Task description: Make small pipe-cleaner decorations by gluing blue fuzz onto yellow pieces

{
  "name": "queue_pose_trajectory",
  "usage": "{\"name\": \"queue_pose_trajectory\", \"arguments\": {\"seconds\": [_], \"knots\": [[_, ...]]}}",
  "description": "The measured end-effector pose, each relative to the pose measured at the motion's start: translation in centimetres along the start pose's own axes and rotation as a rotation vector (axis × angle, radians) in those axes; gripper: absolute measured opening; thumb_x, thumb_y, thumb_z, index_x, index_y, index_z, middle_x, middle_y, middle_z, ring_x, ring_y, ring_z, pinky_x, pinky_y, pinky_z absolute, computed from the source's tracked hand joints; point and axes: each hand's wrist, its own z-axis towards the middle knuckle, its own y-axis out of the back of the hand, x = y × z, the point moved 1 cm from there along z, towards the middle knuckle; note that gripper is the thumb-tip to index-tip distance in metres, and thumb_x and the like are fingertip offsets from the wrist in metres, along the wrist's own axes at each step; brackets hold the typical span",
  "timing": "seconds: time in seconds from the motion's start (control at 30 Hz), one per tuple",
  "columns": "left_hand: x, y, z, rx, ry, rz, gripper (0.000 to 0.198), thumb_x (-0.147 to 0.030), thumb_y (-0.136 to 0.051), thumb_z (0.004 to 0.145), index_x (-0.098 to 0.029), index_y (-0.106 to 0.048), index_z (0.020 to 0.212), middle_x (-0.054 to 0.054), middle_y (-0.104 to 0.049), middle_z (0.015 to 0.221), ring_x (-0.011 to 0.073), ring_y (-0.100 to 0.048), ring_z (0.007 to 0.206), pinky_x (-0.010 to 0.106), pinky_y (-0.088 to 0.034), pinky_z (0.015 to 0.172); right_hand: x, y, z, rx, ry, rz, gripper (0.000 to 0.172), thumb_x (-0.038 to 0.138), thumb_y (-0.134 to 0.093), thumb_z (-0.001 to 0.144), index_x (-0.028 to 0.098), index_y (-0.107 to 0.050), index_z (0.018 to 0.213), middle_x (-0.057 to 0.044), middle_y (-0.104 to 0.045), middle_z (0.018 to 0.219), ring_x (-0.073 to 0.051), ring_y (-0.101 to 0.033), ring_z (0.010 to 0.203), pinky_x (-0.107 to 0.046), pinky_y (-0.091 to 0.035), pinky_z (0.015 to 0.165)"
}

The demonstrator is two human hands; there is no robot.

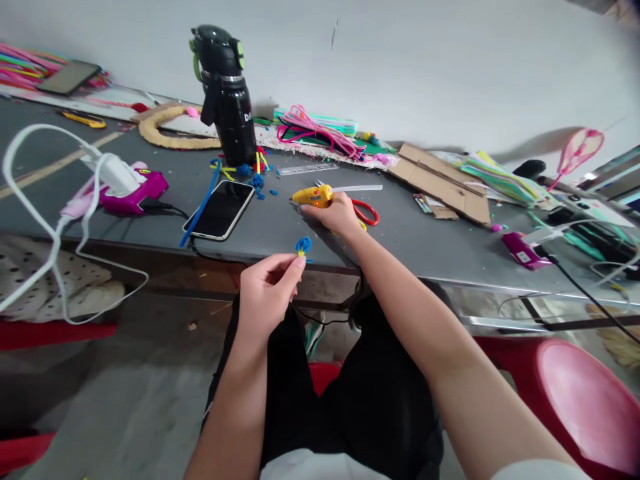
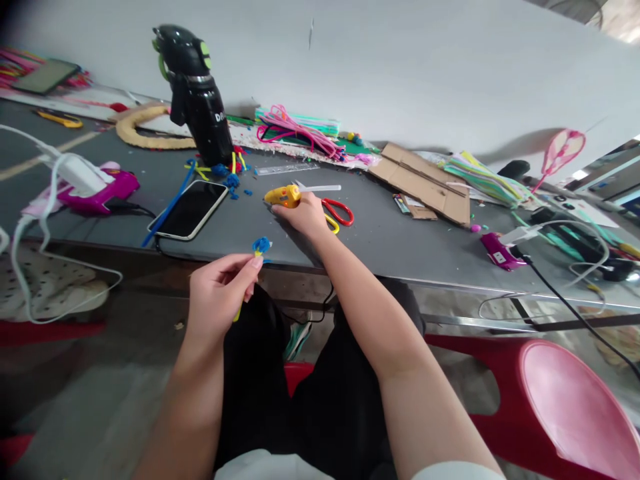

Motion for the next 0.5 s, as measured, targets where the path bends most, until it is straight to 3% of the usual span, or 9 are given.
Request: {"name": "queue_pose_trajectory", "arguments": {"seconds": [0.17, 0.3, 0.43, 0.5], "knots": [[-0.1, -0.1, 0.1, -0.021, -0.007, -0.024, 0.016, -0.031, -0.072, 0.084, -0.015, -0.074, 0.082, -0.002, -0.057, 0.056, 0.0063, -0.048, 0.044, 0.018, -0.038, 0.041, -0.5, 1.0, -0.5, 0.036, 0.039, -0.106, 0.045, 0.058, -0.073, 0.069, 0.016, -0.064, 0.083, -0.007, -0.063, 0.082, -0.02, -0.056, 0.075, -0.033, -0.043, 0.067], [0.0, -0.5, 0.1, -0.026, 0.005, -0.054, 0.018, -0.032, -0.072, 0.084, -0.015, -0.073, 0.081, -0.002, -0.056, 0.056, 0.0066, -0.047, 0.045, 0.019, -0.037, 0.04, -1.3, 2.6, -1.7, 0.067, 0.156, -0.074, 0.043, 0.052, -0.078, 0.067, 0.017, -0.064, 0.089, -0.006, -0.066, 0.085, -0.02, -0.058, 0.075, -0.034, -0.045, 0.069], [0.1, -0.8, 0.1, -0.037, 0.019, -0.087, 0.019, -0.034, -0.072, 0.085, -0.015, -0.072, 0.082, -0.002, -0.055, 0.056, 0.0068, -0.047, 0.045, 0.019, -0.037, 0.04, -1.6, 4.5, -4.3, -0.052, 0.243, -0.069, 0.039, 0.045, -0.081, 0.067, 0.017, -0.062, 0.085, -0.006, -0.065, 0.088, -0.019, -0.058, 0.08, -0.034, -0.046, 0.073], [0.1, -0.9, 0.2, -0.04, 0.018, -0.092, 0.02, -0.034, -0.071, 0.085, -0.015, -0.072, 0.082, -0.002, -0.055, 0.057, 0.0067, -0.046, 0.045, 0.02, -0.037, 0.04, -1.1, 5.1, -6.1, 0.011, 0.253, 0.034, 0.033, 0.047, -0.075, 0.075, 0.016, -0.063, 0.08, -0.005, -0.065, 0.084, -0.017, -0.057, 0.076, -0.032, -0.045, 0.07]]}}
